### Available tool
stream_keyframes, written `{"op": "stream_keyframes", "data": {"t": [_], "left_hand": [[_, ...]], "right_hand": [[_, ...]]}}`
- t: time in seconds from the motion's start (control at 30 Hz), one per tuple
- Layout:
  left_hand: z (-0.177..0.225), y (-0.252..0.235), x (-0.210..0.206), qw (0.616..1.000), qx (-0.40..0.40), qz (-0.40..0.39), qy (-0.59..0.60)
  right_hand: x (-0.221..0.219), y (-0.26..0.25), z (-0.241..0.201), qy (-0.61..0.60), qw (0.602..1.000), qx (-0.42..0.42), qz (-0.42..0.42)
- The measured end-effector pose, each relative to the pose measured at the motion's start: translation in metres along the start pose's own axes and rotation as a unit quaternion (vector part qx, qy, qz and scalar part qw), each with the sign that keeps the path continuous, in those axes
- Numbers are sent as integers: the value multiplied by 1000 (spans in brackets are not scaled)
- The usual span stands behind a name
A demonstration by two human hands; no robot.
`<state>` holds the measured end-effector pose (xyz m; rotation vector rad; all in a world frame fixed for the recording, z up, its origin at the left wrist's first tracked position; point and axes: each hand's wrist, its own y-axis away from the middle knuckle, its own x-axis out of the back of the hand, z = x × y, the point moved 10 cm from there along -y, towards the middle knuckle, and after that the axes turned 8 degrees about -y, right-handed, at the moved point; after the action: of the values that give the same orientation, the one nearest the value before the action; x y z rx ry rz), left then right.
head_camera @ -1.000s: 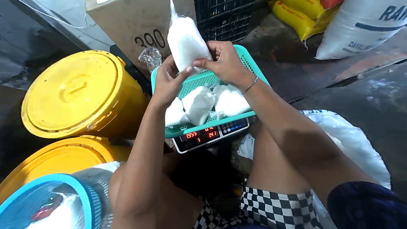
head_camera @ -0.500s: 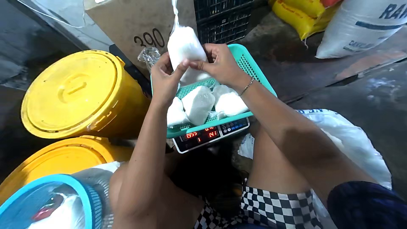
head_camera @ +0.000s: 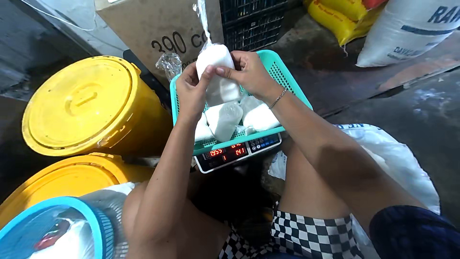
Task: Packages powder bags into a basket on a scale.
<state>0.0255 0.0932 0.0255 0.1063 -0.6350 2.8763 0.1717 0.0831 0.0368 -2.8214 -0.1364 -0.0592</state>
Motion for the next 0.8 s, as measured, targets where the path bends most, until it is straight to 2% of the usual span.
{"op": "stream_keyframes", "data": {"t": [0.17,0.43,0.6,0.67,0.73,0.8], "left_hand": [[-1,3,4,1000,9,29,9],[-2,3,-9,1000,14,14,21],[1,8,5,997,58,51,4],[11,8,11,997,35,62,-23],[22,7,17,996,-17,60,-60],[24,3,21,997,-48,37,-55]], "right_hand": [[-5,0,0,-22,999,-24,-28],[4,0,-8,-23,999,26,4],[-18,3,0,-98,994,-37,-33],[-23,4,-2,-83,994,-26,-69],[-25,5,-4,-34,998,14,-54],[-26,8,-11,-44,998,36,-34]]}}
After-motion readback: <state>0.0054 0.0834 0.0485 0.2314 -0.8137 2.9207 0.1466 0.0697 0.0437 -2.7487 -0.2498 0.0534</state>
